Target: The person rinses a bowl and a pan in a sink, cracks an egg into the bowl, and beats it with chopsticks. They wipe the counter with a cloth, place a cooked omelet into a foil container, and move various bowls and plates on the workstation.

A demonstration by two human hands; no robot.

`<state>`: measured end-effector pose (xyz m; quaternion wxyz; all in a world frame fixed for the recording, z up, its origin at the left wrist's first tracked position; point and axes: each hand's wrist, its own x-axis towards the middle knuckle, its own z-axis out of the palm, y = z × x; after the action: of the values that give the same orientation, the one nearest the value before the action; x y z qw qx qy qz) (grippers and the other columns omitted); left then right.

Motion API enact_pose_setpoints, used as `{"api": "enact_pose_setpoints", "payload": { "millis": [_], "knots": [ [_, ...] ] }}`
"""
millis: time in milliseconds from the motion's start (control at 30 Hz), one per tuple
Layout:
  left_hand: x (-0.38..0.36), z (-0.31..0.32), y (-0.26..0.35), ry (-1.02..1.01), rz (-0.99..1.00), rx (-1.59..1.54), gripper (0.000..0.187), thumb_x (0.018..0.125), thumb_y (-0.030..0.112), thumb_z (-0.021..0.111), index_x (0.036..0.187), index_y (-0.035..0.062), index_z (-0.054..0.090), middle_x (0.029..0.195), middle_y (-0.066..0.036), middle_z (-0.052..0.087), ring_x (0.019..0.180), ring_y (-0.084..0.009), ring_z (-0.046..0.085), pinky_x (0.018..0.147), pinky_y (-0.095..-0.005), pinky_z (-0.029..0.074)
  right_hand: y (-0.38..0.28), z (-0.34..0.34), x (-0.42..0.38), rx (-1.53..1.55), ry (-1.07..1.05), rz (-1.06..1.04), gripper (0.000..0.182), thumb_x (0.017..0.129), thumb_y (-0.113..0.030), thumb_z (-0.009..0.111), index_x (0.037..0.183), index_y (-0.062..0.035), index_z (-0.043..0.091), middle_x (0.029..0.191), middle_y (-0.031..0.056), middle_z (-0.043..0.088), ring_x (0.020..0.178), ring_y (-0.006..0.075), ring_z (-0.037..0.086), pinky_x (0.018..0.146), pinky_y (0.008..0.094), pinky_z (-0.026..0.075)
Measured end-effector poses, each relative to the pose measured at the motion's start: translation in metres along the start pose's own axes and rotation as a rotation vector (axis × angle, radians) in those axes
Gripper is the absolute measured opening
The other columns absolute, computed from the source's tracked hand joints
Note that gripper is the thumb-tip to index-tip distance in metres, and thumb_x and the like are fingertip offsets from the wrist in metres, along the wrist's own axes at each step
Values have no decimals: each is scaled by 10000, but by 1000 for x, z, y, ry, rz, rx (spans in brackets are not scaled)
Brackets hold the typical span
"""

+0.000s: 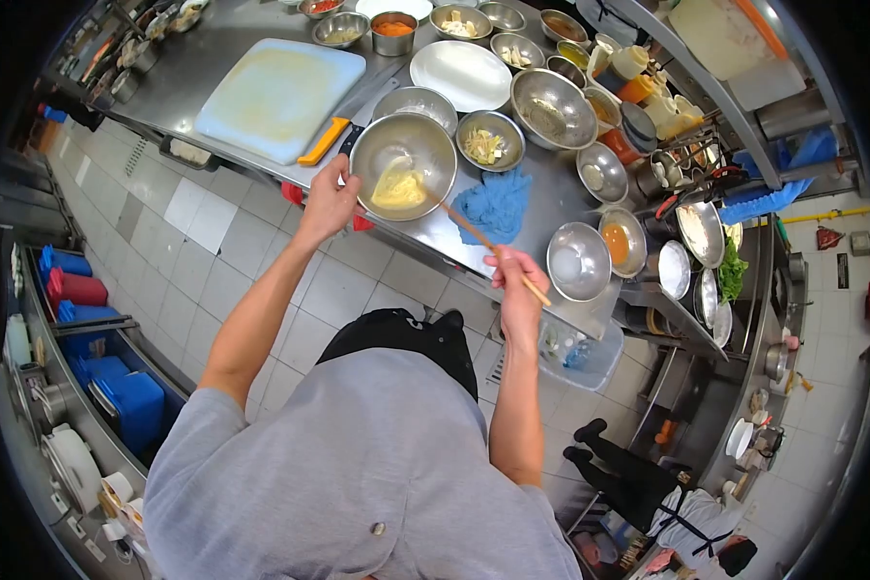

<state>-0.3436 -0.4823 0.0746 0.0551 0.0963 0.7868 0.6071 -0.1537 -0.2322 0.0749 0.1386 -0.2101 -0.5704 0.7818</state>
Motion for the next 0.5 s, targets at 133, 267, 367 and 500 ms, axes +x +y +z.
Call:
{"api": "enact_pose_setpoints", "payload": {
  "millis": [133, 267, 367, 500],
  "knots": [
    [-7, 2, 1, -21, -19, 19, 171, 858, 84, 503, 778, -17, 390, 677, -175, 551, 531, -244, 654, 431, -340, 500, -3, 2, -7, -100, 14, -16, 224, 952, -135, 570, 1061, 47, 639, 882, 130, 700, 648, 79, 533, 599, 218, 446],
    [-16, 3, 4, -31, -11, 23, 167, 862, 81, 505, 794, -17, 389, 678, -167, 544, 540, -242, 653, 436, -339, 506, -9, 1, -19, -272, -117, 28, 227, 951, -137, 573, 1062, 47, 647, 878, 119, 703, 652, 68, 528, 608, 217, 451],
    [-18, 3, 5, -33, -43, 22, 168, 865, 82, 506, 797, -18, 389, 680, -163, 544, 545, -242, 653, 445, -338, 510, -2, -5, -18, -26, 76, -52, 228, 947, -133, 577, 1069, 45, 653, 874, 121, 707, 660, 68, 538, 616, 215, 456],
    [-22, 5, 6, -35, -40, 43, 167, 865, 80, 502, 791, -20, 391, 680, -162, 545, 545, -240, 653, 459, -338, 512, -4, -8, -24, -172, -59, -4, 232, 953, -137, 570, 1070, 49, 645, 881, 125, 702, 659, 71, 534, 609, 214, 452]
  ]
}}
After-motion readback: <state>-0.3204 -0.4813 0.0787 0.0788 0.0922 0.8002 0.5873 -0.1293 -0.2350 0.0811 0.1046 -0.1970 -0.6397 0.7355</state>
